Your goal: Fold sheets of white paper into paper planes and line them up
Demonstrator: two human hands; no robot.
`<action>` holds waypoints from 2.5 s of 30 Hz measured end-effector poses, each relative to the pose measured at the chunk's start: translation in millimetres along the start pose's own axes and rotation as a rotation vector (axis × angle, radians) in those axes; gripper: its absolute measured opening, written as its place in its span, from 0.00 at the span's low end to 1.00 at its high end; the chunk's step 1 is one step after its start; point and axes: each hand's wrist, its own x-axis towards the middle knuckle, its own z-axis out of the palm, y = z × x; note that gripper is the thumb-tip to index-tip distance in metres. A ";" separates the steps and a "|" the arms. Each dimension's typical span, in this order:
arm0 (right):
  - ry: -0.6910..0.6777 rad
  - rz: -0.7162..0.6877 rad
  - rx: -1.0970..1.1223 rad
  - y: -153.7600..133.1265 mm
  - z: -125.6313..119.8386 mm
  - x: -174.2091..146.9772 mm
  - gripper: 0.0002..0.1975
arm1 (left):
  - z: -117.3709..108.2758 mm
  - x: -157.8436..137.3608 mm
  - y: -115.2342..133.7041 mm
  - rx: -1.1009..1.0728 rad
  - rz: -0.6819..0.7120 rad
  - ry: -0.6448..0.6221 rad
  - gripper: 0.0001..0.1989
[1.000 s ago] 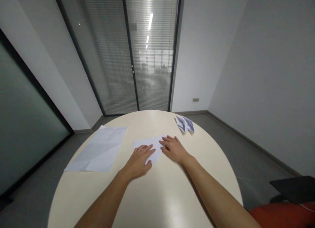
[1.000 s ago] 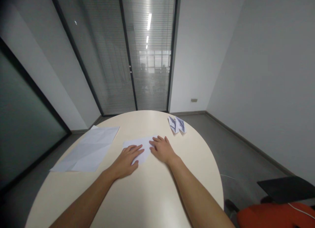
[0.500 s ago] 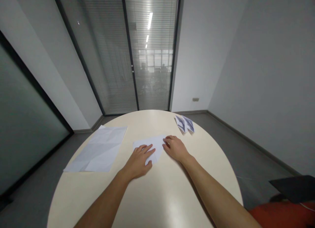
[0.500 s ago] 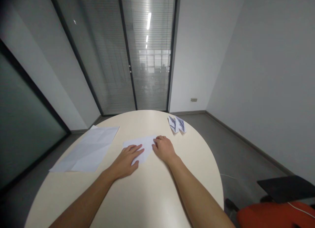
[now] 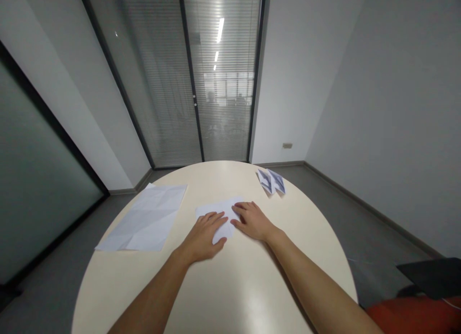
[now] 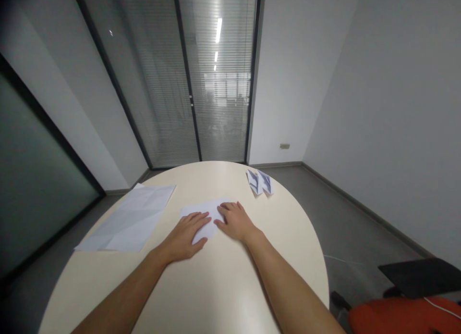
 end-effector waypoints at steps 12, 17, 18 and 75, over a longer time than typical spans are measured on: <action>0.082 -0.087 -0.002 15.3 3.6 4.3 0.19 | -9.8 1.3 8.7 -0.136 0.079 0.053 0.16; 0.081 -0.137 0.060 14.0 3.9 4.1 0.19 | -9.1 0.7 6.8 -0.158 0.070 0.056 0.15; 0.076 -0.144 0.071 13.0 3.2 3.7 0.19 | -9.0 0.4 6.3 -0.161 0.062 0.056 0.15; 0.000 -0.185 0.264 7.9 -3.0 1.9 0.17 | -4.2 -2.2 -16.1 -0.262 -0.051 0.062 0.19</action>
